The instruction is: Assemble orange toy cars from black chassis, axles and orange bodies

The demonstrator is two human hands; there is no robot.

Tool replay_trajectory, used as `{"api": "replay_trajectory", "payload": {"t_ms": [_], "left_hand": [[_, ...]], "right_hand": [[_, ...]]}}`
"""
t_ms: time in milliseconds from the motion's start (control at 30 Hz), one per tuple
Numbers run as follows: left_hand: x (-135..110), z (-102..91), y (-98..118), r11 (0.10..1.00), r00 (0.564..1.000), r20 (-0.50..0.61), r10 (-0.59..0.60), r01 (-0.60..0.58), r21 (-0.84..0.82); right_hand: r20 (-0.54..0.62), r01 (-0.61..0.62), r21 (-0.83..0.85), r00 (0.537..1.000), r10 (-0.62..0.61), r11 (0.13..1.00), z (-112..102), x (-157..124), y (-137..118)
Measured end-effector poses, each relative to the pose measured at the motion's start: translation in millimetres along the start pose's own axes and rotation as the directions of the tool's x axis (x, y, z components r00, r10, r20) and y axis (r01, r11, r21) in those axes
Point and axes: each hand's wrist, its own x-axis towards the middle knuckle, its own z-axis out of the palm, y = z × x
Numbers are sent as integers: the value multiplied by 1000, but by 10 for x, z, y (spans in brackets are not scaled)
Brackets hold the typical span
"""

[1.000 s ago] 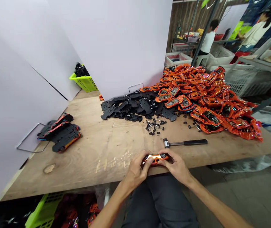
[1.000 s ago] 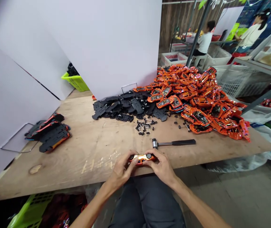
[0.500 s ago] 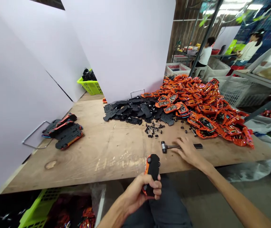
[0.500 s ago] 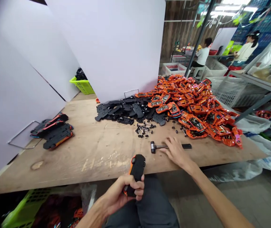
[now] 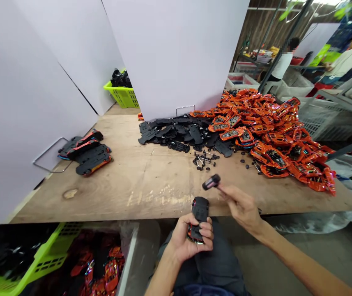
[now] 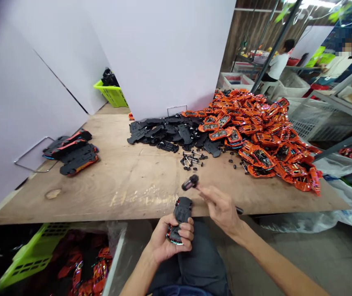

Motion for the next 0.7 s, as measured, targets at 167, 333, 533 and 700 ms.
{"api": "replay_trajectory", "payload": {"t_ms": [167,333,533,700], "left_hand": [[-10,14,24,1000,1000,-10,-10,10,-13],[-26,21,23,1000,999,-36,-13,12,-22],[-30,37,14,1000,999,-46,2,-3,-29],[-26,64,26,1000,997,-78,5,-7,-15]], "right_hand": [[53,-31,-26,998,33,999,93,-66,15],[128,-43,13,991,41,999,-16,-68,58],[48,-109,92,993,104,990,157,136,80],[11,-146,43,989,146,988,170,19,161]]}}
